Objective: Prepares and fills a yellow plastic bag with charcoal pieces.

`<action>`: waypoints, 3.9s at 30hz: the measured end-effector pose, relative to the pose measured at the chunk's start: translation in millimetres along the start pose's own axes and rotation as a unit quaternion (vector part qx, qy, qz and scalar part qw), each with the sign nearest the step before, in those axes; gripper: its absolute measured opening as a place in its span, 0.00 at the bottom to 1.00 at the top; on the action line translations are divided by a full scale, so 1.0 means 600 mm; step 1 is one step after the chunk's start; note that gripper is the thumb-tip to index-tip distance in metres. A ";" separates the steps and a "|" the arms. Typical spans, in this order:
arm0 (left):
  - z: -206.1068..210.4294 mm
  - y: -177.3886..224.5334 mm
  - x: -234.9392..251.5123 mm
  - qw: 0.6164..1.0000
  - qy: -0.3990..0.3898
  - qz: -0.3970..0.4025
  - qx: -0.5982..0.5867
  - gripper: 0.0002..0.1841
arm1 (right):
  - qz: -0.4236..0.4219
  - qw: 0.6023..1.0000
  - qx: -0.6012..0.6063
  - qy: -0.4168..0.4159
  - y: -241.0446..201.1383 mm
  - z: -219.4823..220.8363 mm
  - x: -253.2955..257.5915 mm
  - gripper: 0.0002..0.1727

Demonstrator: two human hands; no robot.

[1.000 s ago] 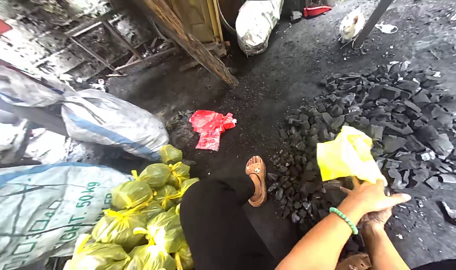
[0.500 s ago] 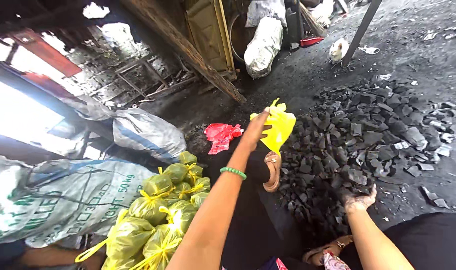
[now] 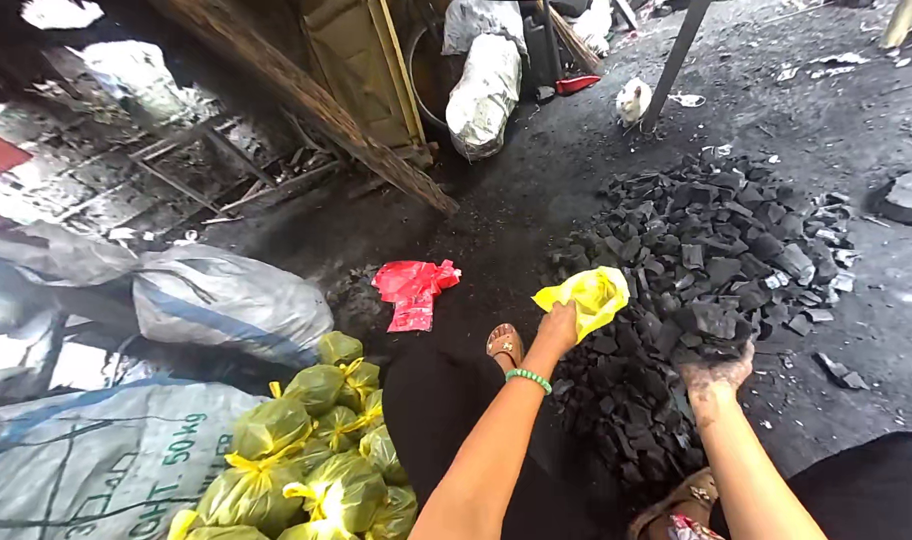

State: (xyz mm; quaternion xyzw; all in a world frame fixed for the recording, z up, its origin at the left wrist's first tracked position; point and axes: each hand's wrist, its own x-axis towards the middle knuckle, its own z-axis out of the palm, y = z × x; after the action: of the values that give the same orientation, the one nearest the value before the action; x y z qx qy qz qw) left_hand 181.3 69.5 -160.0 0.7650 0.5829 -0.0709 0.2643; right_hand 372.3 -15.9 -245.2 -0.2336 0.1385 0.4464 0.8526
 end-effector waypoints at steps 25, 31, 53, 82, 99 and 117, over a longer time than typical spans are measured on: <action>-0.096 0.010 0.015 0.985 0.044 0.092 -0.141 0.16 | -0.020 0.694 -0.708 -0.134 -0.059 -0.056 0.103 0.23; -0.200 0.012 -0.069 0.967 0.206 0.138 -0.063 0.13 | 0.139 0.374 -0.915 -0.067 0.021 -0.190 0.079 0.59; -0.105 0.042 -0.015 0.956 -0.169 0.036 -0.236 0.18 | 0.009 0.961 -0.270 0.058 -0.027 -0.049 0.061 0.24; -0.224 -0.007 -0.092 0.759 0.121 0.094 -0.633 0.33 | -0.056 0.432 -0.896 -0.088 0.080 -0.075 0.202 0.58; -0.223 -0.009 -0.100 0.744 0.113 0.081 -0.654 0.28 | 0.047 0.432 -0.898 -0.071 0.057 -0.072 0.204 0.56; -0.194 0.027 -0.076 0.822 0.000 0.112 -0.558 0.31 | -0.161 0.833 -0.502 -0.165 0.030 0.056 0.094 0.38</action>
State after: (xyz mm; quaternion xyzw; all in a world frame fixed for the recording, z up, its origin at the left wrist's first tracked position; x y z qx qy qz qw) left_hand 158.9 84.5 -36.9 0.5468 0.4335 0.2963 0.6522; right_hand 390.0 49.5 -246.4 -0.5716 -0.2872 0.3424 0.6882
